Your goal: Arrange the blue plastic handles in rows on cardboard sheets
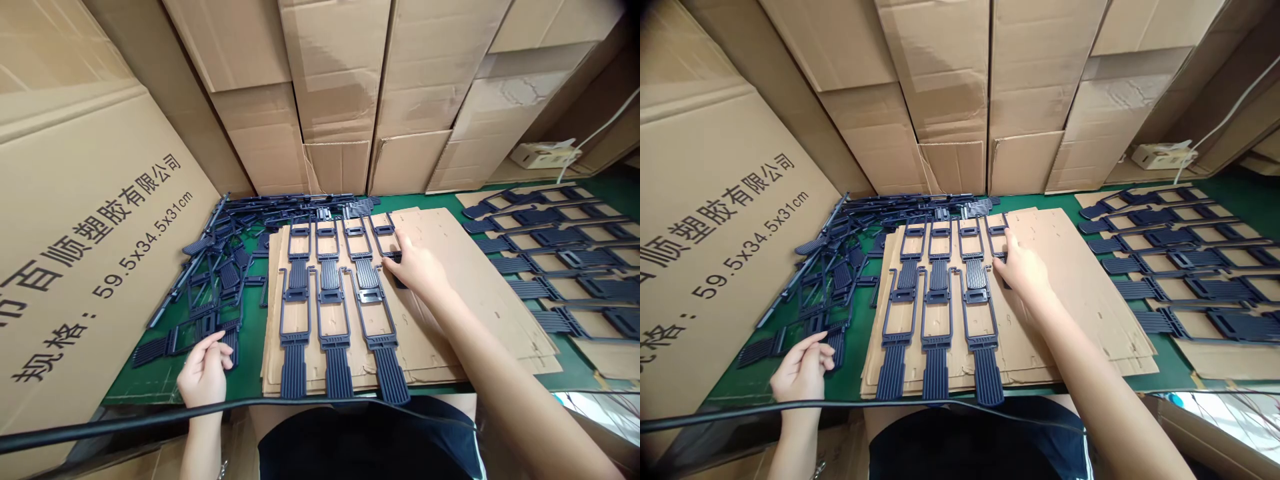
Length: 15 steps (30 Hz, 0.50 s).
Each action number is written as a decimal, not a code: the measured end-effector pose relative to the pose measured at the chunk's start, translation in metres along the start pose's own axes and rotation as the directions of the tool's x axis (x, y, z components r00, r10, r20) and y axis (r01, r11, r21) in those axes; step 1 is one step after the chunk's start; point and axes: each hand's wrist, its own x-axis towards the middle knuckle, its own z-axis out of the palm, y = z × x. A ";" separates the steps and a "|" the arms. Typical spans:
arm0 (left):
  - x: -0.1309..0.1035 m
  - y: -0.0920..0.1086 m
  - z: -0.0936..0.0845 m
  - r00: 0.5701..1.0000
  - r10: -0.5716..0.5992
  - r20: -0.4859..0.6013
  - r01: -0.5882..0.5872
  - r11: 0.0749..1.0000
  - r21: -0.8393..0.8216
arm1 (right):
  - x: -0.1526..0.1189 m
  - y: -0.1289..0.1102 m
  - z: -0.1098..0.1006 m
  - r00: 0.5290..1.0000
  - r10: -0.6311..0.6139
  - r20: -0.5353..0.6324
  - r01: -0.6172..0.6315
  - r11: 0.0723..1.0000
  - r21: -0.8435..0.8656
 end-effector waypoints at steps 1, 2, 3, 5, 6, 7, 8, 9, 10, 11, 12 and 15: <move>0.000 0.000 0.000 1.000 0.000 0.004 0.000 1.000 0.002 | 0.000 0.000 0.000 1.000 -0.001 -0.001 0.001 1.000 -0.004; 0.000 0.000 0.000 1.000 0.000 0.008 0.000 1.000 0.004 | 0.000 -0.001 0.000 1.000 -0.002 -0.003 0.002 1.000 -0.007; 0.000 0.001 -0.001 1.000 0.001 0.011 -0.001 1.000 0.007 | -0.001 -0.001 0.000 1.000 -0.004 -0.004 0.004 1.000 -0.010; -0.001 0.001 0.000 1.000 0.008 0.013 -0.008 1.000 0.013 | -0.002 -0.002 0.001 1.000 -0.008 -0.008 0.008 1.000 -0.013; -0.001 0.001 0.000 1.000 0.011 0.014 -0.011 1.000 0.015 | -0.002 -0.002 0.001 1.000 -0.010 -0.010 0.010 1.000 -0.013; -0.001 0.001 0.000 1.000 0.016 0.013 -0.016 1.000 0.018 | -0.003 -0.002 0.002 1.000 -0.011 -0.013 0.011 1.000 -0.013; -0.001 0.001 0.000 1.000 0.019 0.013 -0.019 1.000 0.021 | -0.002 -0.001 0.004 1.000 -0.011 -0.016 0.011 1.000 -0.011; -0.001 0.001 0.001 1.000 0.023 0.014 -0.023 0.999 0.025 | -0.002 -0.001 0.005 1.000 -0.011 -0.018 0.011 1.000 -0.010; -0.001 0.002 0.001 1.000 0.026 0.015 -0.027 0.999 0.030 | 0.000 0.000 0.006 1.000 -0.011 -0.016 0.011 1.000 -0.010; -0.001 0.002 0.001 0.999 0.030 0.016 -0.031 0.999 0.035 | 0.001 0.000 0.006 1.000 -0.012 -0.019 0.011 1.000 -0.007; -0.002 0.002 0.001 0.999 0.034 0.017 -0.034 0.999 0.040 | 0.001 -0.001 0.004 0.999 -0.018 -0.039 0.018 1.000 0.004; -0.002 0.002 0.001 0.999 0.038 0.021 -0.039 0.998 0.054 | -0.011 -0.008 -0.015 0.967 -0.071 -0.246 0.111 0.982 0.150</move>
